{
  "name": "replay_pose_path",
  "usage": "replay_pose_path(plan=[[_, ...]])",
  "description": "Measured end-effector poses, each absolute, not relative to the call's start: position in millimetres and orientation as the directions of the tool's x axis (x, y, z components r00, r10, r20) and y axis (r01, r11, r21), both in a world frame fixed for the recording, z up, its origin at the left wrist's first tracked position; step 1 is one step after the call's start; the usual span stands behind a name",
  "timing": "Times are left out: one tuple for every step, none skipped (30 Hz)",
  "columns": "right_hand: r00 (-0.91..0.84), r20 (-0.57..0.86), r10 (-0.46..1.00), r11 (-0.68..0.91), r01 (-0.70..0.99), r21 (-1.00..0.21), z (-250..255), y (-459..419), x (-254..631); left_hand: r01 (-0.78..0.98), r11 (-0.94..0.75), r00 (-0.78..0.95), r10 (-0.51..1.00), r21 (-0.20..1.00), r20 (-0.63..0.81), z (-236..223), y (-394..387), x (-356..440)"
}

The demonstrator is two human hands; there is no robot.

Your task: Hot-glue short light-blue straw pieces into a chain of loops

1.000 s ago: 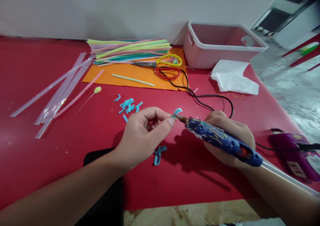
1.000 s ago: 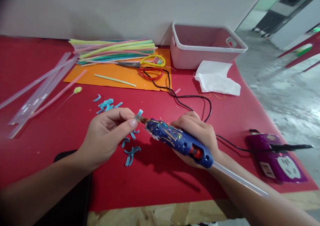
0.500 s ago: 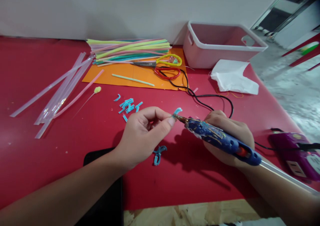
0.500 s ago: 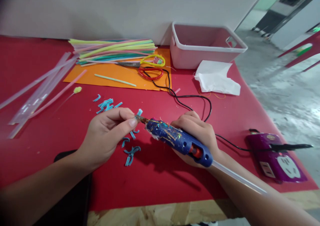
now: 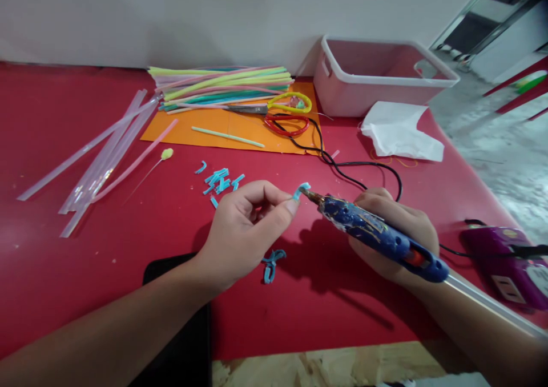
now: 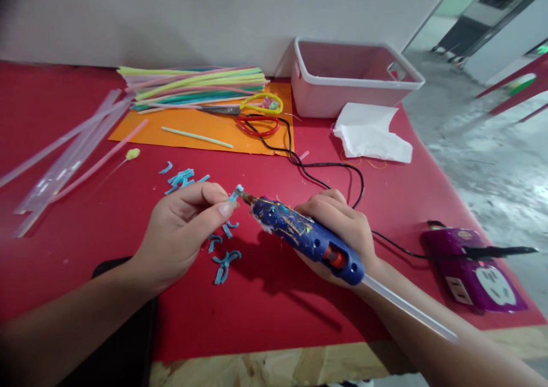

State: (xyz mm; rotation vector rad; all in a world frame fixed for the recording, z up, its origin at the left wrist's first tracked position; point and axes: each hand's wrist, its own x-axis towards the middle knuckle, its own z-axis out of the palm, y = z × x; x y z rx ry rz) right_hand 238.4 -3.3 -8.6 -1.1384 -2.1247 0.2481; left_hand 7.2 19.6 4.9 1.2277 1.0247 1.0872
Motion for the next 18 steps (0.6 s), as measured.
replay_pose_path(plan=[[-0.360,0.493,0.792,0.591,0.655,-0.471,-8.9,-3.6,238.4,-0.072,0.023,0.194,0.981,0.997,-0.008,4.5,19.7,7.3],[-0.358,0.492,0.793,0.590,0.653,-0.475,-9.2,-3.9,238.4,-0.074,0.021,0.198,0.980,0.997,-0.005,4.0,19.8,7.3],[-0.355,0.495,0.793,0.589,0.652,-0.478,-9.7,-4.1,238.5,-0.077,0.020,0.203,0.979,0.997,-0.004,3.5,20.1,7.1],[-0.352,0.495,0.794,0.588,0.651,-0.480,-10.1,-4.4,238.7,-0.080,0.020,0.205,0.979,0.997,-0.003,2.8,20.4,6.9],[-0.351,0.496,0.794,0.588,0.648,-0.483,-10.6,-4.6,239.1,-0.083,0.021,0.206,0.979,0.996,-0.003,2.0,20.8,6.7],[-0.348,0.504,0.790,0.593,0.640,-0.489,-11.1,-4.8,239.6,-0.083,0.021,0.204,0.979,0.996,-0.004,1.0,21.2,6.4],[-0.344,0.516,0.785,0.601,0.626,-0.497,-11.5,-5.0,240.1,-0.078,0.019,0.198,0.980,0.997,-0.003,-0.1,21.5,6.2],[-0.339,0.534,0.775,0.614,0.607,-0.506,-11.8,-5.0,240.6,-0.068,0.013,0.190,0.982,0.998,0.000,-1.3,21.8,6.1],[-0.331,0.547,0.769,0.621,0.590,-0.515,-12.1,-5.1,241.2,-0.054,-0.002,0.184,0.983,0.999,0.012,-2.6,21.9,6.1],[-0.324,0.554,0.767,0.624,0.580,-0.524,-12.5,-5.1,241.7,-0.040,-0.025,0.180,0.983,0.999,0.032,-3.8,21.8,6.2],[-0.310,0.563,0.766,0.622,0.577,-0.530,-12.9,-5.1,242.1,-0.028,-0.056,0.178,0.982,0.998,0.060,-4.9,21.6,6.3],[-0.298,0.566,0.769,0.617,0.579,-0.534,-13.5,-5.2,242.5,-0.020,-0.094,0.180,0.979,0.995,0.096,-5.9,21.2,6.5],[-0.287,0.566,0.773,0.610,0.582,-0.538,-14.3,-5.3,242.9,-0.017,-0.136,0.185,0.973,0.991,0.137,-6.7,20.8,6.5],[-0.273,0.571,0.775,0.605,0.581,-0.544,-15.5,-5.6,243.4,-0.021,-0.180,0.197,0.964,0.983,0.180,-7.3,20.3,6.5],[-0.259,0.579,0.773,0.606,0.571,-0.554,-16.8,-5.8,244.1,-0.027,-0.222,0.211,0.952,0.975,0.222,-7.8,19.9,6.3],[-0.253,0.590,0.767,0.616,0.548,-0.566,-18.2,-6.1,244.9,-0.037,-0.262,0.225,0.938,0.964,0.263,-8.1,19.6,5.9],[-0.239,0.592,0.769,0.617,0.519,-0.592,-19.7,-6.4,245.9,-0.048,-0.302,0.241,0.922,0.952,0.304,-8.4,19.5,5.5],[-0.223,0.589,0.777,0.612,0.489,-0.622,-21.0,-6.6,246.9,-0.060,-0.341,0.255,0.903,0.938,0.345,-8.6,19.6,5.0]])
